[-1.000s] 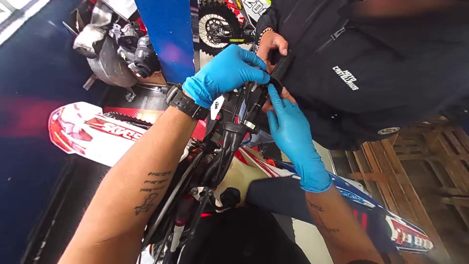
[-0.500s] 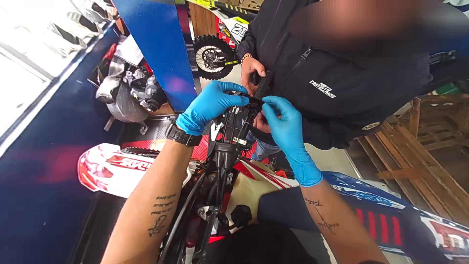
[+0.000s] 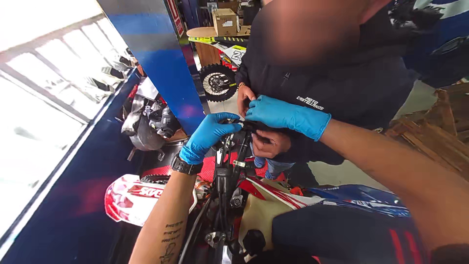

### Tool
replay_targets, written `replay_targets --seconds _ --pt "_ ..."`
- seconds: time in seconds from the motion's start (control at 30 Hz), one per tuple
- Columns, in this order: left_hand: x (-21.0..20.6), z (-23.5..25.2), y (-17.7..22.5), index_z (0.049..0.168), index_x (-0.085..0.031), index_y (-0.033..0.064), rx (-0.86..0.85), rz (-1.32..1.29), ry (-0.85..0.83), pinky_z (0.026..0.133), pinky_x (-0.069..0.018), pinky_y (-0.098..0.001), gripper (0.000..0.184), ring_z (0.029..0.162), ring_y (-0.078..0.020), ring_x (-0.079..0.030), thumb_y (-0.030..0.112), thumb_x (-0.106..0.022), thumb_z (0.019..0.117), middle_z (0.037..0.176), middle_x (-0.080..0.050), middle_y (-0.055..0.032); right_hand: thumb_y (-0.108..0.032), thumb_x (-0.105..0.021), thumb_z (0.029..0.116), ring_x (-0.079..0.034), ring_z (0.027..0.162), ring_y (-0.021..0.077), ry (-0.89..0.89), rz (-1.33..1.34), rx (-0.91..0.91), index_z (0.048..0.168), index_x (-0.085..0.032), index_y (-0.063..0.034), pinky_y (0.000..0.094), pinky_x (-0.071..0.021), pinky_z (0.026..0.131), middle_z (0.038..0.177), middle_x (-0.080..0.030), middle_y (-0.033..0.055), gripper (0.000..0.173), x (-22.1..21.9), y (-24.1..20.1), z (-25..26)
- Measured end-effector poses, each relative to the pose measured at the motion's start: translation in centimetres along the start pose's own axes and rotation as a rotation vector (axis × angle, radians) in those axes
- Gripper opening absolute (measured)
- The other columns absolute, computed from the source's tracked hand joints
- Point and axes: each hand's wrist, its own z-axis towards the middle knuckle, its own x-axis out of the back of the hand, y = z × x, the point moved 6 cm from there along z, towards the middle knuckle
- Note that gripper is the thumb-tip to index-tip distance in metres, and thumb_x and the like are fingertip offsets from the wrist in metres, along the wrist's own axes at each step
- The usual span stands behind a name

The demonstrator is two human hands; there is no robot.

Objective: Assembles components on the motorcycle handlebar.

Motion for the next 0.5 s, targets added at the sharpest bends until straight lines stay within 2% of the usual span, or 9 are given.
replay_targets --seconds 0.03,0.1,0.13,0.17,0.2,0.23,0.3,0.4,0.5 --pt "0.1 -0.1 0.1 0.113 -0.075 0.0071 0.002 0.001 0.003 0.069 -0.0581 -0.025 0.028 0.079 -0.0083 -0.069 0.019 -0.078 0.088 0.095 -0.074 -0.0025 -0.006 -0.047 0.1037 -0.063 0.113 0.0256 -0.128 0.046 -0.077 0.117 -0.071 -0.0019 0.0423 -0.0427 0.1 0.116 -0.07 0.0124 0.027 1.6 -0.6 -0.5" --pt "0.1 -0.3 0.2 0.112 -0.075 0.007 -0.005 0.009 0.006 0.075 -0.0589 -0.0249 0.026 0.083 -0.0077 -0.07 0.017 -0.077 0.0882 0.096 -0.075 -0.0018 -0.008 -0.05 0.1026 -0.063 0.115 0.0287 -0.12 0.103 -0.054 0.116 -0.071 -0.0015 0.0439 -0.0441 0.099 0.117 -0.07 0.0139 0.026 1.7 -0.7 -0.7" --pt "0.1 -0.4 0.2 0.112 -0.075 0.0067 -0.007 0.008 0.006 0.076 -0.0592 -0.0253 0.026 0.085 -0.0081 -0.07 0.016 -0.077 0.0884 0.097 -0.075 -0.0022 -0.009 -0.048 0.1038 -0.063 0.114 0.0281 -0.05 0.108 -0.014 0.115 -0.072 -0.0028 0.0432 -0.0448 0.099 0.115 -0.07 0.0129 0.027 1.0 -0.7 -0.8" --pt "0.1 -0.3 0.2 0.112 -0.075 0.0067 -0.011 0.006 0.005 0.078 -0.0592 -0.0255 0.026 0.086 -0.0085 -0.07 0.016 -0.077 0.0883 0.098 -0.075 -0.0024 -0.011 -0.047 0.1039 -0.066 0.106 0.028 0.165 0.108 0.06 0.107 -0.074 -0.0034 0.044 -0.0476 0.095 0.105 -0.071 0.0122 0.027 -0.6 -0.9 -0.7" --pt "0.0 -0.3 0.2 0.112 -0.076 0.007 -0.014 0.002 0.007 0.077 -0.0591 -0.0255 0.026 0.086 -0.0086 -0.07 0.017 -0.078 0.0878 0.098 -0.075 -0.0024 -0.008 -0.052 0.0993 -0.066 0.088 0.029 0.56 0.132 0.17 0.091 -0.074 -0.0006 0.0455 -0.051 0.082 0.088 -0.07 0.0137 0.024 -3.4 -1.2 -0.3" --pt "-0.1 -0.2 0.2 0.112 -0.076 0.0071 -0.016 -0.003 0.006 0.077 -0.0593 -0.0255 0.026 0.085 -0.0086 -0.071 0.016 -0.078 0.0873 0.097 -0.075 -0.0025 -0.01 -0.052 0.1018 -0.068 0.093 0.0234 0.593 0.076 0.102 0.094 -0.073 -0.003 0.0409 -0.0535 0.086 0.092 -0.07 0.0098 0.023 -4.7 -2.5 -0.1" --pt "-0.2 -0.1 0.3 0.112 -0.076 0.0076 -0.016 0.0 -0.001 0.077 -0.0594 -0.0257 0.027 0.085 -0.0088 -0.071 0.017 -0.078 0.0868 0.096 -0.075 -0.0023 -0.012 -0.049 0.1049 -0.066 0.097 0.0135 0.467 0.038 -0.038 0.102 -0.072 -0.0054 0.0318 -0.0524 0.09 0.098 -0.07 0.0039 0.024 -5.3 -4.0 0.1" --pt "-0.3 0.1 0.4 0.113 -0.076 0.008 -0.012 0.007 -0.015 0.076 -0.0595 -0.0261 0.027 0.085 -0.0094 -0.071 0.017 -0.078 0.0875 0.098 -0.076 -0.0026 -0.013 -0.049 0.1054 -0.066 0.096 0.0129 0.457 0.074 -0.036 0.104 -0.071 -0.0067 0.0323 -0.0503 0.09 0.097 -0.069 0.0039 0.023 -6.5 -3.6 0.2" --pt "-0.2 0.0 0.4 0.112 -0.076 0.0087 -0.013 0.016 -0.008 0.076 -0.0593 -0.0265 0.026 0.085 -0.0095 -0.07 0.017 -0.078 0.0873 0.098 -0.075 -0.002 -0.011 -0.046 0.106 -0.064 0.09 0.008 0.378 0.175 -0.005 0.103 -0.071 -0.0027 0.0253 -0.0507 0.086 0.095 -0.068 0.0027 0.026 -5.8 -3.7 0.1"
